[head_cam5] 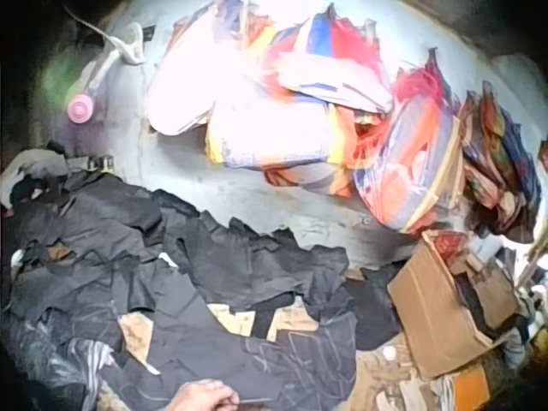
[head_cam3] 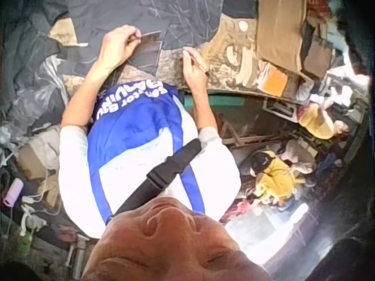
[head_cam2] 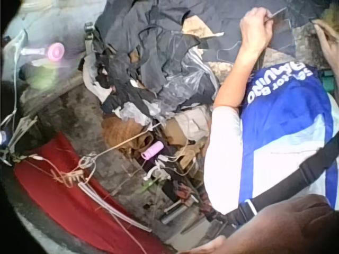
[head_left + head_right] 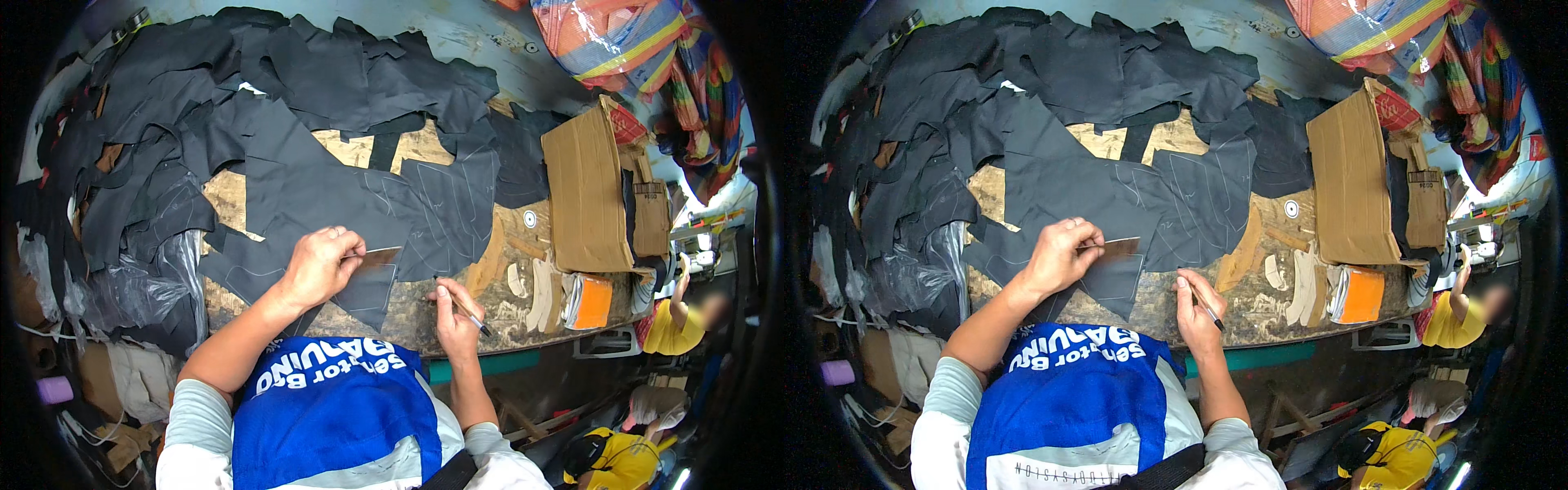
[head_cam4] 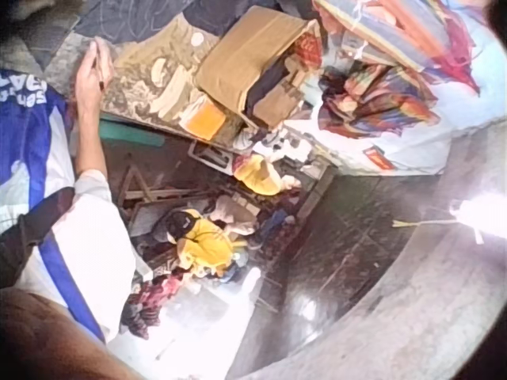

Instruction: The person lays out black fabric pieces on a work table, places cardboard templates on the fabric, and uses a white marking pen to trace the template outlines onto the fabric. The person repeatedly repositions templates and fabric pieces to mark multiple sections.

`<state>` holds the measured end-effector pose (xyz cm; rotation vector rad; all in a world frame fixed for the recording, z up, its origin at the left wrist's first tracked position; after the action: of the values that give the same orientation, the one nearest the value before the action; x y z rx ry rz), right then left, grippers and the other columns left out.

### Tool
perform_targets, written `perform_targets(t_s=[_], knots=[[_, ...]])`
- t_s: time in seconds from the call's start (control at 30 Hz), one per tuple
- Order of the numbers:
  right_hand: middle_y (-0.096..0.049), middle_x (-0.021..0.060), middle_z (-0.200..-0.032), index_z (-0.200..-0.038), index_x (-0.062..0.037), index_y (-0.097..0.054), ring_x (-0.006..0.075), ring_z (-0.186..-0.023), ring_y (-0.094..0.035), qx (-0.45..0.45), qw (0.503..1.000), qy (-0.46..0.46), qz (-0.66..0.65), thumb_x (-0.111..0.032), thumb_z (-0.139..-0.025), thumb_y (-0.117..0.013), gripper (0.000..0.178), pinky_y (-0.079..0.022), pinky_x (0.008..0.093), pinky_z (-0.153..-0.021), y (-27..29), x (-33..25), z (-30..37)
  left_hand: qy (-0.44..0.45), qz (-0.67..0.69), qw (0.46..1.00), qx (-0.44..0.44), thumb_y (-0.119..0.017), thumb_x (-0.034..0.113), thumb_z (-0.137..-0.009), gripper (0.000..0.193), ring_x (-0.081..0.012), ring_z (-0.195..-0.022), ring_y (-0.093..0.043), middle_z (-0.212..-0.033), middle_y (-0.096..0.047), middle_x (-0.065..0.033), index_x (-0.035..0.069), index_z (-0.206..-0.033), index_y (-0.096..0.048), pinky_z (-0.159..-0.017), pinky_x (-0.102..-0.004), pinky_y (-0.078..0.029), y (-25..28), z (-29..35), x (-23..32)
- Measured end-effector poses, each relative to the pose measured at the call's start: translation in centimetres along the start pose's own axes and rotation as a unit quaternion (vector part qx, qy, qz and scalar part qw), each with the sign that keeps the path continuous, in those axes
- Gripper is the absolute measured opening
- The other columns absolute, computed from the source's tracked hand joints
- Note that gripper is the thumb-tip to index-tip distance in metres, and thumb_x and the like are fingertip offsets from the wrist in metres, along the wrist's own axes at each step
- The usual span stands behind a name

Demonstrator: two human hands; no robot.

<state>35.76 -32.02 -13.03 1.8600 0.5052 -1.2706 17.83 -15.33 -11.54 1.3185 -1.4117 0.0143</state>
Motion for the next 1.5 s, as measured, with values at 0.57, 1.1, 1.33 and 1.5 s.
perform_targets(t_s=[0.57,1.1,1.33,1.5], knots=[[-0.066,0.0107,-0.088,-0.088,-0.0035,-0.064,0.0281,-0.099,-0.059,-0.018,0.973,0.192,0.123,-0.001,-0.068,-0.071,0.022,-0.044,0.0375,-0.086,-5.5,2.6,-4.4,0.001,-0.212,0.954,-0.211,-0.058,0.057,-0.076,0.080,-0.0356,-0.137,-0.017,-0.146,-0.024,-0.0206,0.006,-0.135,-0.039,-0.103,-0.0636,-0.016,-6.5,5.4,0.5],[-0.067,0.0098,-0.084,-0.091,-0.0017,-0.066,0.0254,-0.095,-0.060,-0.015,0.975,0.187,0.120,-0.001,-0.076,-0.066,0.015,-0.042,0.0356,-0.087,-5.9,1.1,-5.2,0.014,-0.200,0.956,-0.216,-0.051,0.056,-0.082,0.079,-0.0336,-0.138,-0.015,-0.146,-0.024,-0.0195,0.002,-0.137,-0.035,-0.103,-0.0650,-0.013,-6.3,5.5,0.6],[-0.064,0.0115,-0.084,-0.093,0.0036,-0.064,0.0150,-0.074,-0.062,-0.191,0.968,0.135,-0.091,-0.002,-0.083,-0.061,0.011,-0.049,0.0252,-0.066,-10.0,-2.5,-6.2,0.008,-0.214,0.946,-0.243,-0.049,0.059,-0.082,0.081,-0.0341,-0.138,-0.015,-0.145,-0.025,-0.0192,0.003,-0.138,-0.033,-0.097,-0.0728,-0.009,-6.0,5.5,0.3],[-0.064,0.0146,-0.082,-0.087,0.0011,-0.063,0.0278,-0.075,-0.062,-0.353,0.934,0.052,-0.033,-0.017,-0.085,-0.061,0.018,-0.049,0.0350,-0.065,-14.6,-3.1,-6.5,0.001,-0.205,0.950,-0.235,-0.051,0.062,-0.078,0.085,-0.0412,-0.135,-0.018,-0.141,-0.030,-0.0243,0.002,-0.136,-0.036,-0.098,-0.0725,-0.003,-6.0,5.5,0.2]])
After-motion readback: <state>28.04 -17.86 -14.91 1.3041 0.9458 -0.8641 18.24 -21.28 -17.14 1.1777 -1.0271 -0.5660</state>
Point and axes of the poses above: each hand's wrist, its own z-axis away from the middle knuckle, its own y-axis out of the back of the hand, x = y × z, the point moved 2 cm from there along -z, towards the middle knuckle
